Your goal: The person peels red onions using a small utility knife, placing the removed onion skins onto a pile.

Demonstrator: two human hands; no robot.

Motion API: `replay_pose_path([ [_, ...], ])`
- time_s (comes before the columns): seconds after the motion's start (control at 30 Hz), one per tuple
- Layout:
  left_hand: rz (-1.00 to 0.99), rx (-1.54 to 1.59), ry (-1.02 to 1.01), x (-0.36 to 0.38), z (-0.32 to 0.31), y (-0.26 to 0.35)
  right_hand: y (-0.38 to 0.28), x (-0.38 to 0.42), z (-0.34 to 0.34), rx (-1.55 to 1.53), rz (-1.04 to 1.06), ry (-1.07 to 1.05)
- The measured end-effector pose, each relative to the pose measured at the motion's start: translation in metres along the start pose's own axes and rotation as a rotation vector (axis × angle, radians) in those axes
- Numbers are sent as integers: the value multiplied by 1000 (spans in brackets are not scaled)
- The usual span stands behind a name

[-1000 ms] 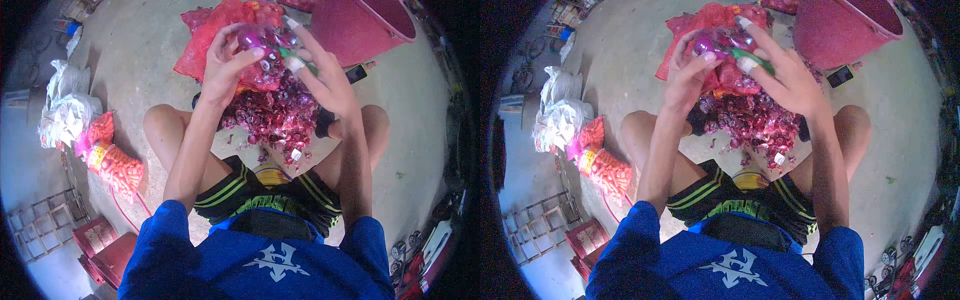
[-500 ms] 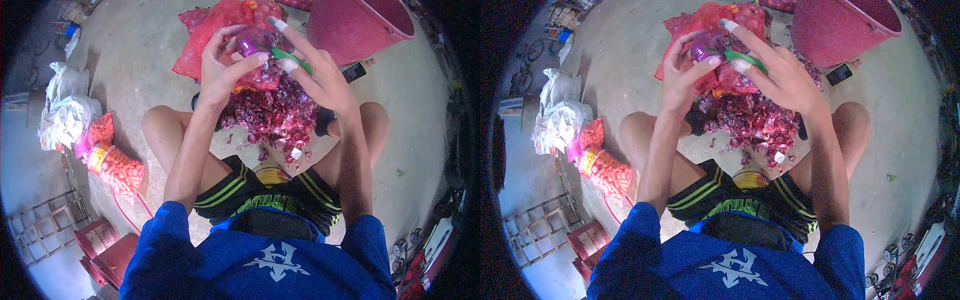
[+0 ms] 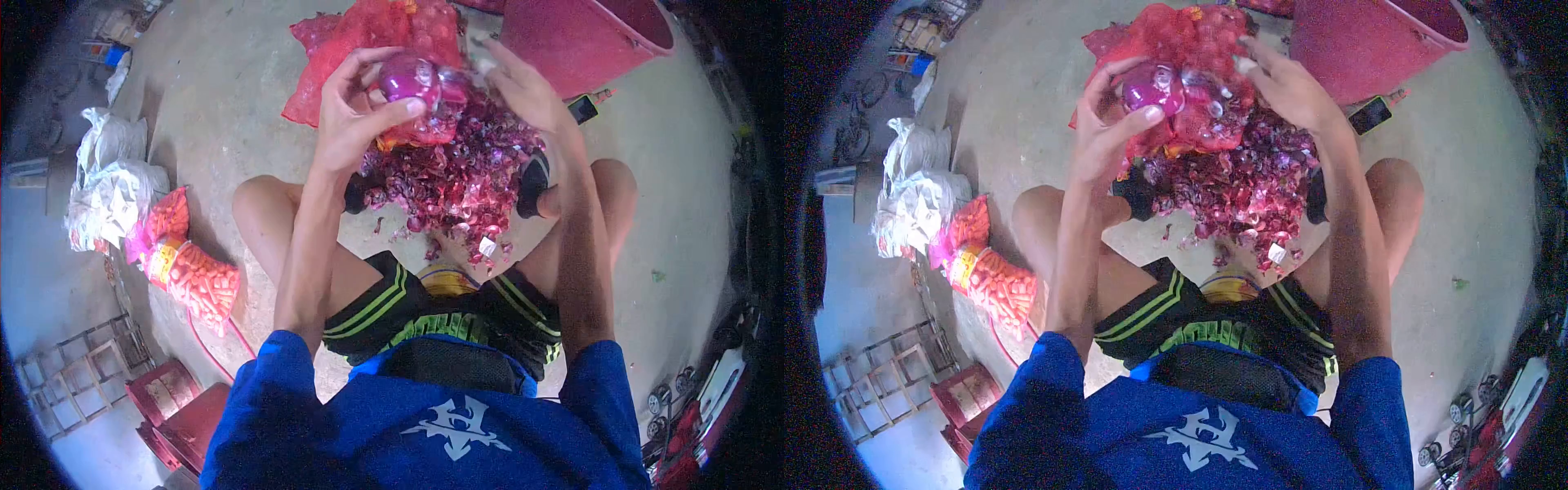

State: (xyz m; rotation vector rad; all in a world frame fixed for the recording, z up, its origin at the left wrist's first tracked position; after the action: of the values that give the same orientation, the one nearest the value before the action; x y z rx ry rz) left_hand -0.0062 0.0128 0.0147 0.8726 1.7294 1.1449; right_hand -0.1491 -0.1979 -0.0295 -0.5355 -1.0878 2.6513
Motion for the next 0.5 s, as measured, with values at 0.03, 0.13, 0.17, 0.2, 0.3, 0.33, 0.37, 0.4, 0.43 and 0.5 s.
replay_pose_path([
  [0.03, -8, -1, 9, -1, 4, 0, 0, -1, 6, 104, 140, 86],
  [0.13, -38, 257, 71, -4, 20, -7, -33, 10, 12, -341, -231, -46],
  [0.17, -40, 253, 66, -6, 21, -10, -37, 12, 10, -341, -228, -41],
  [0.2, -61, 269, 117, -6, 24, -14, -40, 16, 9, -408, -187, -9],
  [0.3, -76, 257, 187, -5, 23, -17, -66, 23, 9, -500, -92, -20],
  [0.33, -68, 224, 204, -5, 22, -15, -75, 22, 8, -531, -34, -58],
  [0.37, -68, 221, 204, -5, 19, -14, -77, 21, 4, -534, -33, -59],
  [0.4, -72, 186, 216, -4, 16, -13, -79, 21, 0, -457, 41, -44],
  [0.43, -78, 152, 225, -5, 14, -11, -81, 22, -2, -378, 115, -28],
  [0.5, -75, 94, 221, -6, 12, -10, -80, 23, -2, -335, 78, -65],
])
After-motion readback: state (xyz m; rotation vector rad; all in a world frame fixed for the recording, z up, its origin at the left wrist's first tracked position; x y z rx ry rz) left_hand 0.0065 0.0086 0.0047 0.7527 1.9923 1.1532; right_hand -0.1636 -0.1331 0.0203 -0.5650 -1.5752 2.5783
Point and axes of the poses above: each hand's wrist, its own x-axis away from the middle knuckle, its own z-axis out of the back of the hand, y = z × x, the point moved 4 cm from there along -x, towards the middle knuckle, and after that the axes turned 6 degrees about -y, right-handed, at the moved point
